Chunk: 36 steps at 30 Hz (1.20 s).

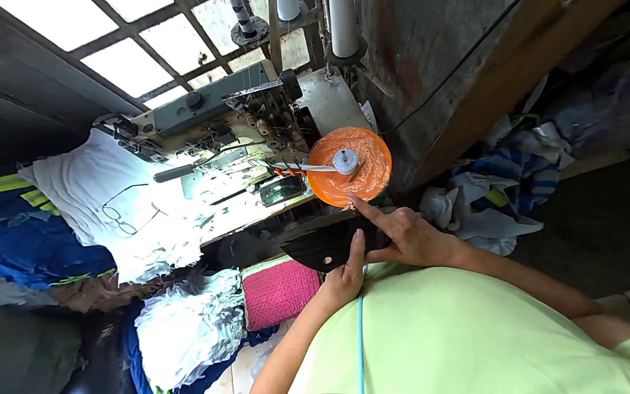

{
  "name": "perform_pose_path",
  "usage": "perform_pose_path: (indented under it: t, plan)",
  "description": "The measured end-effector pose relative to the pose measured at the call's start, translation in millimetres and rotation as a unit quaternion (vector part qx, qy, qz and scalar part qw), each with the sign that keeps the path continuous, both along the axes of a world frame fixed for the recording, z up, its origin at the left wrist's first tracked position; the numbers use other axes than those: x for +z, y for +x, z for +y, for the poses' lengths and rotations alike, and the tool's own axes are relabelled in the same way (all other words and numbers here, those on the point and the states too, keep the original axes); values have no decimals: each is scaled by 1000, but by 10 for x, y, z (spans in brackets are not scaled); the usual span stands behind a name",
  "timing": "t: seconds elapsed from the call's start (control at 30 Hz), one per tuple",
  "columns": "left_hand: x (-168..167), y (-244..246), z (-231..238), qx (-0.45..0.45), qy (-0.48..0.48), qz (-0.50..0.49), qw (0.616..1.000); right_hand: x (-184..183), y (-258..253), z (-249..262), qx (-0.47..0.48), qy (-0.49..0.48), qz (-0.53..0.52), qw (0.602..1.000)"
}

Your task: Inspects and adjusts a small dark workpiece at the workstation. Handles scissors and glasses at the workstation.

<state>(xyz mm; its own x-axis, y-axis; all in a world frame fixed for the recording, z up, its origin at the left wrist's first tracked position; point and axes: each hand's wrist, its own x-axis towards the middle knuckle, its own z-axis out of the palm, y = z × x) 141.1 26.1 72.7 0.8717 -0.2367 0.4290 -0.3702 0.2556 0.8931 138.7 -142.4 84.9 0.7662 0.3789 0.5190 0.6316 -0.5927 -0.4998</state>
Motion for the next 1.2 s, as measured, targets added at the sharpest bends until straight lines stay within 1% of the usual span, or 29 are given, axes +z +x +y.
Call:
perform_pose_path:
  t: [0.13, 0.2, 0.23, 0.27, 0.3, 0.33, 0.37, 0.4, 0.43, 0.47, 0.5, 0.53, 0.57, 0.6, 0.67, 0.73, 0.87, 0.93, 1.0, 1.03, 1.1, 1.13, 1.2]
  plan:
    - [10, 13, -43, 2, -33, 16, 999, 10, 12, -12, -10, -15, -23, 1000]
    - [3, 21, -54, -18, -60, 29, 998, 6, 13, -31, -24, -17, -30, 999]
    - [1, 25, -50, -34, -73, 44, 996, -3, 15, -47, -35, -3, -24, 999]
    - [1, 37, -38, -56, -80, 61, 993, -12, 19, -63, -48, 33, 0, 998]
    - [-3, 66, -11, -90, -81, 75, 990, -6, 19, -79, -56, 90, 47, 993]
    - [-11, 101, 17, -126, -86, 95, 984, 24, 15, -100, -54, 165, 121, 977]
    - [-9, 126, 24, -142, -105, 127, 976, 61, 18, -127, -39, 247, 206, 946]
    - [3, 142, 25, -156, -131, 158, 966, 94, 26, -148, -14, 322, 276, 906]
    - [17, 149, 20, -162, -151, 181, 958, 103, 29, -178, 21, 366, 321, 873]
    - [30, 147, 5, -159, -163, 197, 954, 105, 15, -211, 55, 369, 348, 860]
    - [39, 142, -6, -155, -174, 205, 951, 107, -11, -228, 80, 346, 355, 865]
    - [44, 132, -14, -148, -182, 205, 950, 110, -30, -228, 99, 309, 344, 881]
    - [41, 101, -15, -130, -191, 205, 951, 109, -42, -217, 109, 261, 314, 906]
    - [23, 53, -1, -105, -193, 208, 953, 104, -48, -200, 109, 212, 277, 931]
    - [-38, -35, 56, -66, -157, 206, 964, 93, -44, -166, 89, 138, 223, 961]
    - [-79, -52, 76, -45, -125, 190, 973, 87, -40, -147, 67, 92, 187, 976]
    - [-9, -32, 68, -1, -28, 72, 997, 79, -40, -116, 25, 48, 116, 992]
    - [0, -47, 101, -28, -26, 34, 999, 96, -52, -101, 14, 45, 101, 994]
    - [-15, -13, 174, -107, -30, 5, 994, 137, -73, -91, 23, 60, 105, 992]
    - [-11, 9, 209, -148, -35, 10, 988, 155, -75, -90, 31, 71, 111, 991]
    - [13, 43, 260, -197, -21, 4, 980, 167, -84, -84, 40, 88, 119, 988]
    - [14, 59, 279, -214, -3, -13, 977, 164, -85, -82, 41, 88, 117, 988]
    - [10, 94, 287, -259, -3, -41, 965, 161, -89, -84, 40, 81, 111, 990]
